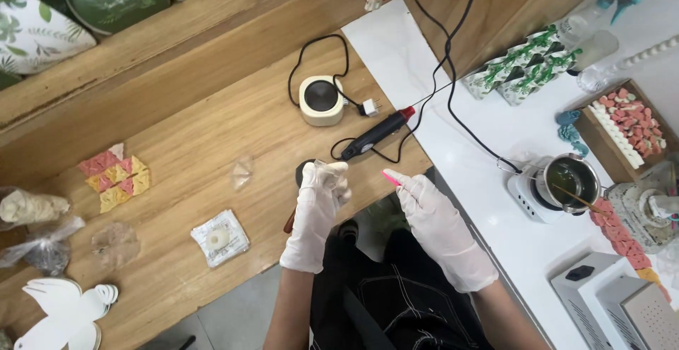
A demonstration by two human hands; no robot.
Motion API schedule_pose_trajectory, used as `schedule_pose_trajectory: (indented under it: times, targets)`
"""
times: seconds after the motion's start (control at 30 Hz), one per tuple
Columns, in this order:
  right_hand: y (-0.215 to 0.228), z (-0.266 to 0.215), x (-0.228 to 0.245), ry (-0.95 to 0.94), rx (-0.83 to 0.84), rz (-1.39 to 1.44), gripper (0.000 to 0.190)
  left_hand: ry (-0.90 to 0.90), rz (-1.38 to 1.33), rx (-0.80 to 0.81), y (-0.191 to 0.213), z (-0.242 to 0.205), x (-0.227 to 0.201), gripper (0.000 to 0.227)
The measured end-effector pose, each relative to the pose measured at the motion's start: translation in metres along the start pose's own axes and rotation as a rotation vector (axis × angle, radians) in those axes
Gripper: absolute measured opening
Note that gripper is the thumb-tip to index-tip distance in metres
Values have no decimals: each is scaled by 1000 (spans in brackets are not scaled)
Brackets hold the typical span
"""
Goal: Preparing and manipulating candle wicks and wax components for production.
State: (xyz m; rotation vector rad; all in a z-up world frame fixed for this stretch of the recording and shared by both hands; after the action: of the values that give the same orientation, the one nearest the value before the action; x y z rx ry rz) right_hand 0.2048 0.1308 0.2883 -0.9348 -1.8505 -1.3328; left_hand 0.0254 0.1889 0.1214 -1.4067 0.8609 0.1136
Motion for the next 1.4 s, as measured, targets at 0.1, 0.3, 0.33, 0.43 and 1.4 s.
schedule_pose_trajectory:
  times: [0.1, 0.3, 0.33, 0.43, 1.4]
  targets:
    - [-10, 11, 10, -110, 11, 18, 36, 91, -99, -18, -19, 0, -15, 56]
    - [-22, 31, 8, 56, 22, 106, 24, 78, -136, -75, 23, 4, 11, 48]
    - [-21, 33, 14, 55, 36, 108, 24, 73, -138, -90, 24, 2, 12, 48]
    - [-14, 44, 25, -6, 30, -12, 25, 73, -74, -146, 16, -2, 1, 53]
    - [-58, 71, 36, 860, -59, -786, 34, 20, -53, -414, 40, 6, 10, 46]
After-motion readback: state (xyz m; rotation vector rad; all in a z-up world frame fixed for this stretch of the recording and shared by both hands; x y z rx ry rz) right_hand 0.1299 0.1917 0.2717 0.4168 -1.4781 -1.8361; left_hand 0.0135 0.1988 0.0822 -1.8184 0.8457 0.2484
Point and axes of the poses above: each hand's wrist, its own z-axis towards the middle knuckle, its own y-axis out of the back of the hand, x = y × z, the point moved 8 cm from there along z, towards the middle knuckle, and after that the axes turned 14 degrees about x, right-handed, at the moved point
